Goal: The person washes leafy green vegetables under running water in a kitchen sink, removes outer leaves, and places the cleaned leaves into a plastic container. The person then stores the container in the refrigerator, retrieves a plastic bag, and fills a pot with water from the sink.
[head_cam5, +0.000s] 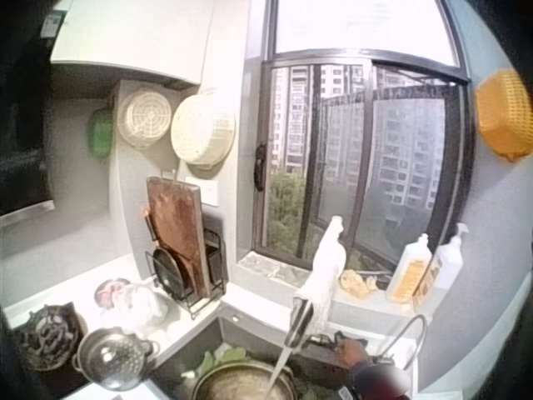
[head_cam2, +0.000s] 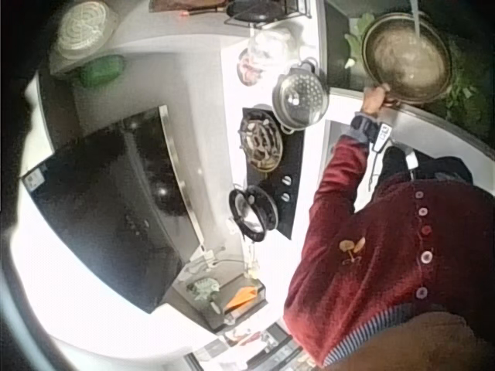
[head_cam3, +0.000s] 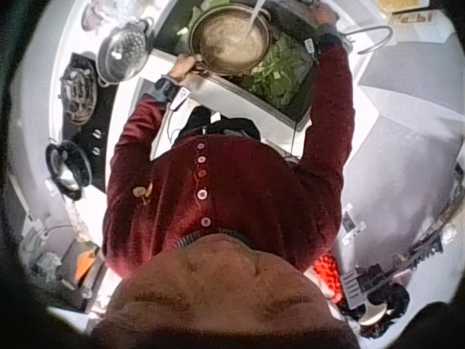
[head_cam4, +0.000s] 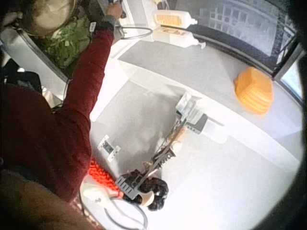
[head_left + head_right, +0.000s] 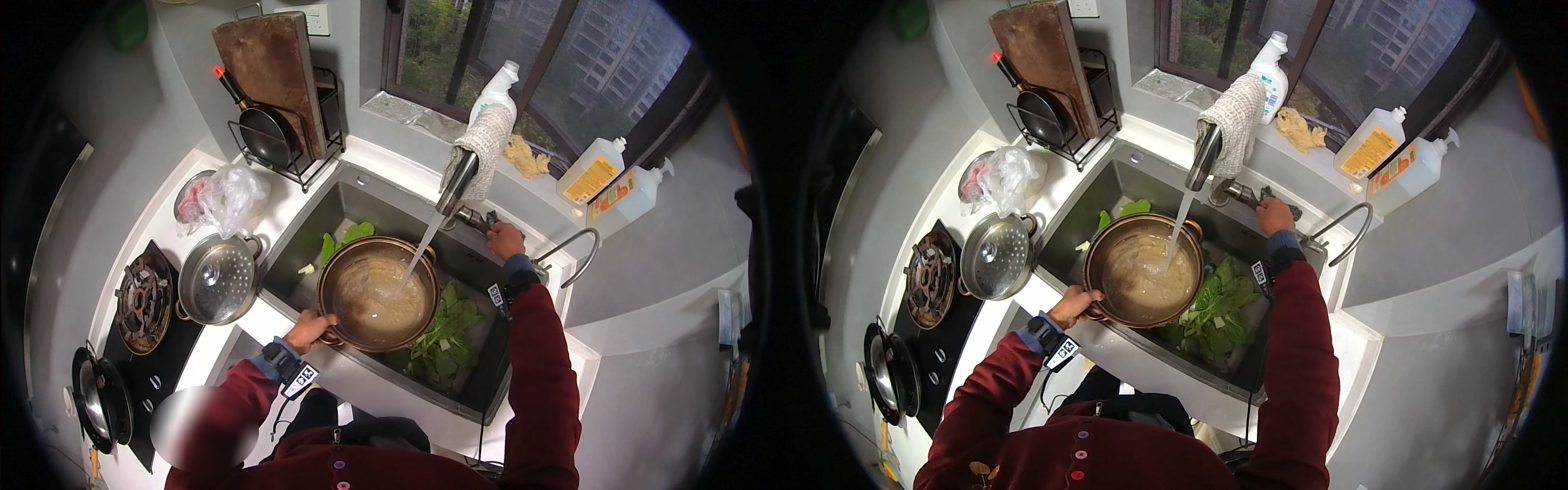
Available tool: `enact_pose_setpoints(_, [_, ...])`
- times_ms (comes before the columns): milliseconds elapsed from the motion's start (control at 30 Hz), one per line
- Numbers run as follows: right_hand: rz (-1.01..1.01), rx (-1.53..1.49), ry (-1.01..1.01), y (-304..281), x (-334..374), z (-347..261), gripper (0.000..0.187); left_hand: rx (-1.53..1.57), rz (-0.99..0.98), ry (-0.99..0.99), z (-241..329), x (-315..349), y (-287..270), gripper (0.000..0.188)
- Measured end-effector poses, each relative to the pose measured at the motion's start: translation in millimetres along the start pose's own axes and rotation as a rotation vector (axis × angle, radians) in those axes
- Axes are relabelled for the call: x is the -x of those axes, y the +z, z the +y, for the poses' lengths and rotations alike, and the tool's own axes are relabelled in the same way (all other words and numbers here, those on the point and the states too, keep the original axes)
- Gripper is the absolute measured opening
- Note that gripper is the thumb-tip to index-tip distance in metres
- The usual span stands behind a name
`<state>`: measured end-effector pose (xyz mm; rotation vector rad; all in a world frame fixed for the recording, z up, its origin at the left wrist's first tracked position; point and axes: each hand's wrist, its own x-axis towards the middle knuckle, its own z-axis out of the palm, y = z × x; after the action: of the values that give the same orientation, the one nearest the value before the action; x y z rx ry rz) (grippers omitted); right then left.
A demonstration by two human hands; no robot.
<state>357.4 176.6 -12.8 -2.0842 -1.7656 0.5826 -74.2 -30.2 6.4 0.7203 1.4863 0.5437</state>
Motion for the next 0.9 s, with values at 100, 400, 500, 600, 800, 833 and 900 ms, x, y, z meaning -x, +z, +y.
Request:
enact_pose_setpoints(100, [0.004, -0.001, 0.004, -0.8, 0.2, -0.6, 0.023, 0.01, 0.022, 0.006, 0.0, -3.2, 3.1, 0.025])
enact_pose_setpoints(400, [0.013, -0.007, 0.021, -1.3, 2.1, -2.4, 0.02, -0.005, 0.025, 0.004, -2.3, -11.7, 0.2, 0.025])
enact_pose_setpoints(500, [0.021, -0.031, -0.004, -1.6, 1.5, -1.8, 0.019, -0.013, 0.017, 0.018, -7.9, -17.4, -0.3, 0.026])
enact_pose_setpoints(600, [0.013, -0.027, -0.021, -1.4, 2.3, -1.2, 0.018, 0.011, 0.027, 0.024, -12.6, -21.8, 0.1, 0.026])
enact_pose_setpoints(800, [0.051, -0.072, -0.005, 1.0, 3.8, 0.5, 0.019, -0.014, 0.037, 0.002, -9.5, -24.6, 3.7, 0.025])
enact_pose_setpoints(833, [0.043, -0.054, 0.025, 1.5, 3.5, 0.9, 0.019, -0.024, 0.032, 0.004, -8.5, -23.9, 3.8, 0.025])
enact_pose_setpoints(900, [0.044, -0.08, -0.017, 2.3, 2.9, 1.8, 0.02, -0.009, 0.037, 0.01, -7.5, -22.1, 5.3, 0.024])
